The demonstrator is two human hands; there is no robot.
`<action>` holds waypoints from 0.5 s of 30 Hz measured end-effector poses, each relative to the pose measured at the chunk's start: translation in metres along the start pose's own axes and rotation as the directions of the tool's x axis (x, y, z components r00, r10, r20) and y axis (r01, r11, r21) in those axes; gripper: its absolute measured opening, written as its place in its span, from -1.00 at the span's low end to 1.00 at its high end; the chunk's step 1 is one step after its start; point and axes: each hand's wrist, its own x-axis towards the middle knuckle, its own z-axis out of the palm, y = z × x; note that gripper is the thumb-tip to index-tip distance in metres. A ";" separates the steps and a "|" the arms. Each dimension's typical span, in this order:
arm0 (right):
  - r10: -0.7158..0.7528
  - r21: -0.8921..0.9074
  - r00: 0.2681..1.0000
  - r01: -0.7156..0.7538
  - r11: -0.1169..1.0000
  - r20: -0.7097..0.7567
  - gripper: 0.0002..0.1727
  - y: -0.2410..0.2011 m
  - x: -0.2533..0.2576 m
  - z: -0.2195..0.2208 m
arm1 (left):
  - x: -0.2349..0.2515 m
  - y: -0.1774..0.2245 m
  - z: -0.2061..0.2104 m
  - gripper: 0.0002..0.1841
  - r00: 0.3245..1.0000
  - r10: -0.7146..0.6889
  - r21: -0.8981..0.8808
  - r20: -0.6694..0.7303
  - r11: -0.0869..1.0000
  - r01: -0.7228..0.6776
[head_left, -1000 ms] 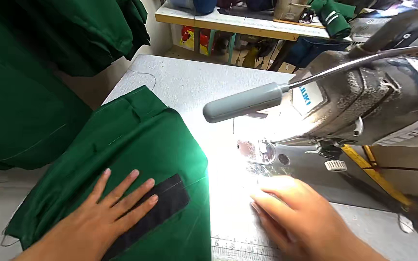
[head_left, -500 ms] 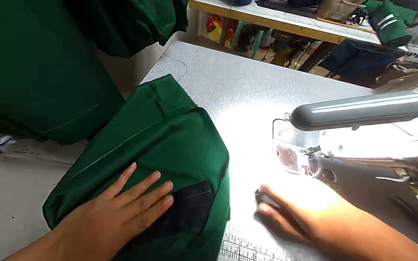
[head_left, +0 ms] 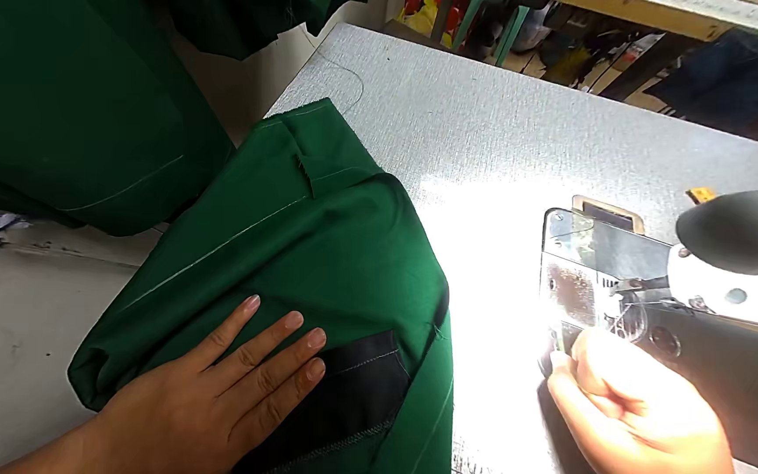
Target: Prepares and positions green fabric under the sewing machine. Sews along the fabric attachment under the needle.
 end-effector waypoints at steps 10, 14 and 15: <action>-0.259 -0.102 0.951 0.278 0.955 0.168 -0.70 -0.034 0.022 0.008 | 0.041 0.007 -0.028 -0.13 0.992 -0.119 -0.234 -0.043 0.966 0.105; -0.208 -0.301 0.923 0.308 0.902 0.323 -0.61 -0.052 0.034 0.036 | 0.068 0.027 -0.012 -0.33 0.976 -0.209 -0.241 0.057 0.946 0.217; -0.204 -0.317 0.918 0.316 0.894 0.341 -0.72 -0.047 0.033 0.036 | 0.069 0.030 -0.006 -0.32 0.973 -0.214 -0.236 0.086 0.944 0.228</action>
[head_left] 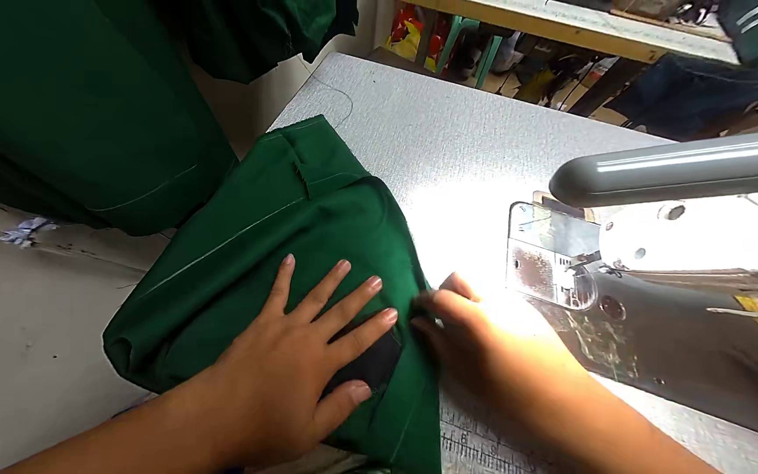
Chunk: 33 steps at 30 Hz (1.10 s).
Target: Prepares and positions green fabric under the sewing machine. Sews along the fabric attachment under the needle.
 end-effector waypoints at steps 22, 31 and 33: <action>0.322 0.999 0.945 0.045 0.022 -0.050 -0.84 0.019 -0.066 -0.037 | 0.017 0.021 0.014 -0.34 0.999 0.007 -0.025 -0.033 1.000 -0.008; 0.274 0.668 0.955 -0.129 0.733 -0.116 -0.84 0.030 -0.074 -0.034 | 0.015 0.019 0.014 -0.35 0.999 0.030 -0.015 -0.016 0.999 -0.030; 0.389 0.471 0.886 -0.240 0.849 -0.251 -0.87 0.059 -0.089 -0.042 | 0.014 0.018 0.014 -0.34 0.999 0.036 -0.012 -0.010 0.999 -0.037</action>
